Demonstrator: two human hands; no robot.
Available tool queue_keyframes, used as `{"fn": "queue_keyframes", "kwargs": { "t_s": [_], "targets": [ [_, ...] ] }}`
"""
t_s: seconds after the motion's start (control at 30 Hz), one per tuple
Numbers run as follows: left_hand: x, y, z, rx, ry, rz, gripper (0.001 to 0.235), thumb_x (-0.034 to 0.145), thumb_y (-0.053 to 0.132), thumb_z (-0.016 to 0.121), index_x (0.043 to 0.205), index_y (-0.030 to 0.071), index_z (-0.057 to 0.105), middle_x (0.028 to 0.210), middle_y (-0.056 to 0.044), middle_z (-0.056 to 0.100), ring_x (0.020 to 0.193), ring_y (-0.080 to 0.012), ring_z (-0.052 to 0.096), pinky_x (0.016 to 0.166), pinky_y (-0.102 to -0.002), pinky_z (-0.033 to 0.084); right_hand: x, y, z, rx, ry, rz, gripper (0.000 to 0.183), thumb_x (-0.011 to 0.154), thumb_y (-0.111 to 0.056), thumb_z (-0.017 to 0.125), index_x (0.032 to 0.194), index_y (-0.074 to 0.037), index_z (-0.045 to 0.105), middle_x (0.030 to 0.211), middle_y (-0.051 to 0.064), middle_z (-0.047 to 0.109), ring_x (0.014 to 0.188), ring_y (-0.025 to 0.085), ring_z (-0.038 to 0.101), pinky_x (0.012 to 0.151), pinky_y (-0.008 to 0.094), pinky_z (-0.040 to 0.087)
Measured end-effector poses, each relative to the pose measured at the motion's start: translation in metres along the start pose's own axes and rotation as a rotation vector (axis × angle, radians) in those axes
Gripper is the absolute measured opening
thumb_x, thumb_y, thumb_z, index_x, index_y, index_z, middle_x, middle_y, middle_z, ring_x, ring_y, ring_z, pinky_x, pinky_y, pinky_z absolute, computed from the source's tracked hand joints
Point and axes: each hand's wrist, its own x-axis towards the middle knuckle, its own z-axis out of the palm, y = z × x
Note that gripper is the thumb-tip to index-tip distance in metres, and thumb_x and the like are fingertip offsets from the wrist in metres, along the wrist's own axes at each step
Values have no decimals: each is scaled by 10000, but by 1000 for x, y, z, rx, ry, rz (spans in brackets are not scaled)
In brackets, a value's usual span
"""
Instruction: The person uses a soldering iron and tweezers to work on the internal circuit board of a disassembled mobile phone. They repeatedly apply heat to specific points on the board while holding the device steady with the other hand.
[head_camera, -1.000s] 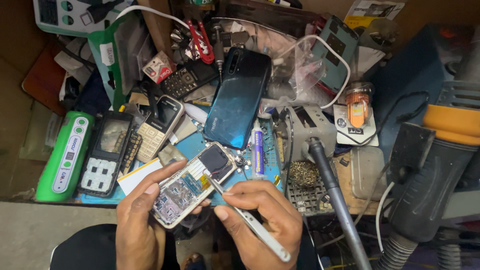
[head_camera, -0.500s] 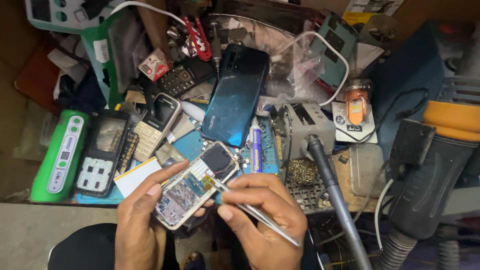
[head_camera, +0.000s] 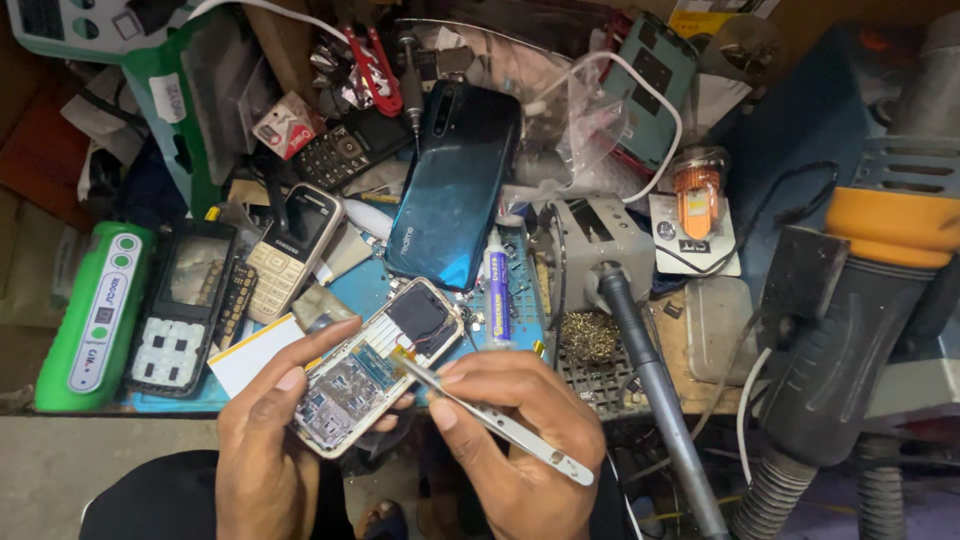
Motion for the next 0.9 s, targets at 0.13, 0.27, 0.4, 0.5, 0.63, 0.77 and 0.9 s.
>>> {"fn": "queue_keyframes", "kwargs": {
  "t_s": [0.13,0.27,0.4,0.5,0.63,0.77,0.9],
  "targets": [
    [0,1,2,37,22,5,597,990,269,414,1357,-190,517,1166,-368,688,854,-442,770,662,-452,665,2,-2,0,40,-16,3,162,800,-20,820,936,11,739,1039,158,753,959,220,755,856,319,588],
    [1,2,4,45,28,-10,611,975,280,419,1357,-187,517,1168,-366,690,867,-436,773,674,-449,667,2,-2,3,66,-14,25,118,830,11,805,928,9,739,998,142,791,948,216,791,861,308,614],
    [0,3,5,50,45,-13,625,976,290,426,1368,-188,522,1149,-378,687,873,-425,764,685,-445,660,0,-2,5,31,-5,29,125,817,19,814,918,6,742,957,136,798,891,201,806,800,287,623],
    [0,2,5,49,30,10,625,980,287,431,1369,-195,521,1154,-375,687,891,-410,764,693,-432,654,0,-2,6,-2,-7,-3,136,807,19,816,917,0,738,955,136,799,889,197,810,791,284,623],
    [-1,2,5,53,43,4,623,977,288,432,1361,-193,523,1158,-365,691,894,-400,765,701,-421,654,-1,-3,8,-3,-8,-13,145,802,27,817,921,-5,741,961,135,799,903,201,814,801,288,623],
    [-1,1,5,43,21,26,625,979,285,433,1366,-199,517,1172,-362,682,912,-392,760,709,-416,654,-2,-3,9,-15,-9,-15,155,797,31,822,921,-10,740,968,133,800,908,197,816,802,286,628],
    [-1,1,4,43,14,26,626,985,291,433,1368,-196,518,1155,-367,685,899,-400,763,705,-416,654,-2,-3,9,-10,-5,-24,157,799,36,820,924,-8,735,969,135,798,909,200,816,806,287,628]
  ]
}}
